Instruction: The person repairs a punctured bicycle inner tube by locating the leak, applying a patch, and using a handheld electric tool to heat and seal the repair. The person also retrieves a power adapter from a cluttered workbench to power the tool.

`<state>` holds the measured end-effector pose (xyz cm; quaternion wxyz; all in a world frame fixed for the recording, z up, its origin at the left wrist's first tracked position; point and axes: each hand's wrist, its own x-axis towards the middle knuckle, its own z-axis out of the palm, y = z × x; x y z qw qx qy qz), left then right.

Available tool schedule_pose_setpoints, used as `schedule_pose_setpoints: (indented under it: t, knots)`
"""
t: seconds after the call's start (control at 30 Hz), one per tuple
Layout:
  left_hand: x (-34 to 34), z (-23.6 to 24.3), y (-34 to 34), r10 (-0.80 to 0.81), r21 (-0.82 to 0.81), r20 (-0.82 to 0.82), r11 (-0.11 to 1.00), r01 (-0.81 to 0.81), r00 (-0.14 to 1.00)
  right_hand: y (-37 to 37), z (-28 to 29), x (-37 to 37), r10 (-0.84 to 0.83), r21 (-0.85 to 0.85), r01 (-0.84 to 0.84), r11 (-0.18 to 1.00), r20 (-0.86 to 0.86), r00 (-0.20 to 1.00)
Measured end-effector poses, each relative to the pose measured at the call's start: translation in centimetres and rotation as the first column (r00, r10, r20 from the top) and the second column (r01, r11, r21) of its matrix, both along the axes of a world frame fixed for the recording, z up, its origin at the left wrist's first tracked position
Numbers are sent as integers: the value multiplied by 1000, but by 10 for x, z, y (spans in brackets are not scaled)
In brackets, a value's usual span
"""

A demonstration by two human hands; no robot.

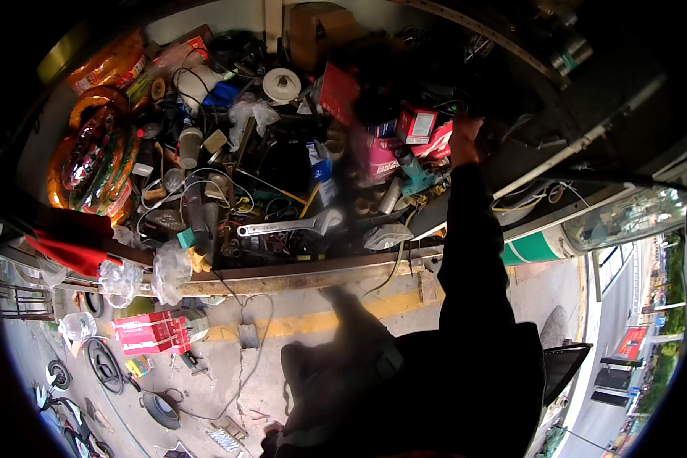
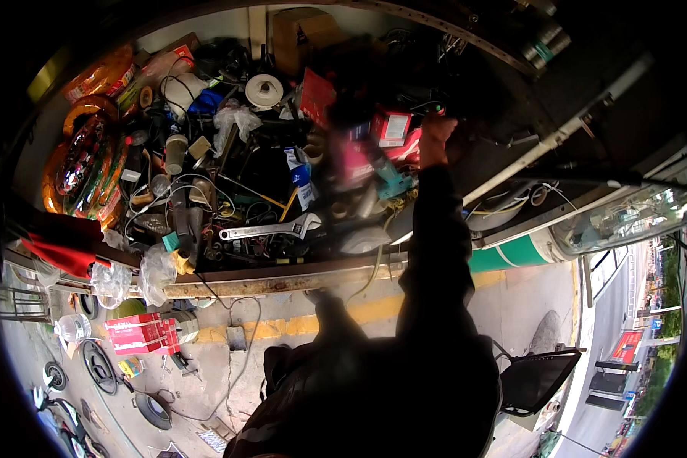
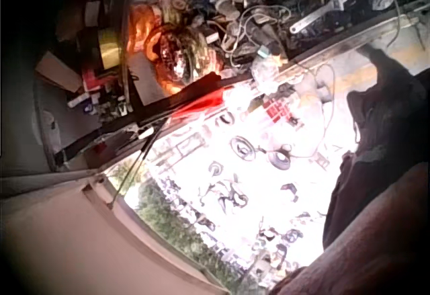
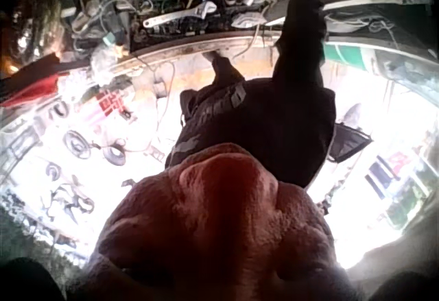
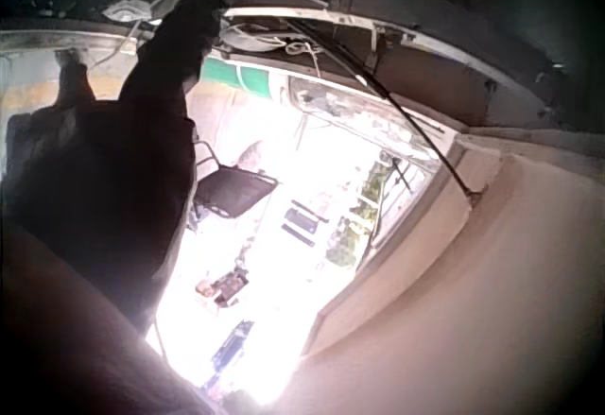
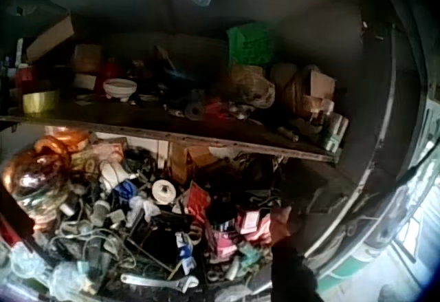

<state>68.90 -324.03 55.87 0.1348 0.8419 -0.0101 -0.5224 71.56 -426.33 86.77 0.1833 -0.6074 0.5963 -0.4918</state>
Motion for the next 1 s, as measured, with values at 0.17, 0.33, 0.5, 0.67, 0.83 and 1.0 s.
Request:
schedule_pose_setpoints:
  t: [0.17,0.33,0.5,0.67,0.83,1.0]
  knots:
    - [-43,18,-77,-134,-85,-15,988,133,991,-76,-45,-18,187,-3,-273,962,-720,668]
    - [-15,18,-148,-263,-241,204,920,308,943,-113,-73,3,310,172,-291,941,-95,946]
    - [76,11,-217,442,-477,38,796,-373,896,-136,-50,20,225,13,-365,931,-806,548]
    - [130,22,-263,650,-535,-2,641,-550,760,-144,-55,36,3,-133,-192,972,-814,580]
    - [158,89,-362,376,-446,244,862,-241,894,-147,-77,28,11,101,57,993,-572,820]
    - [255,202,-582,-71,-544,555,723,426,829,-148,-74,22,18,61,19,998,-552,834]
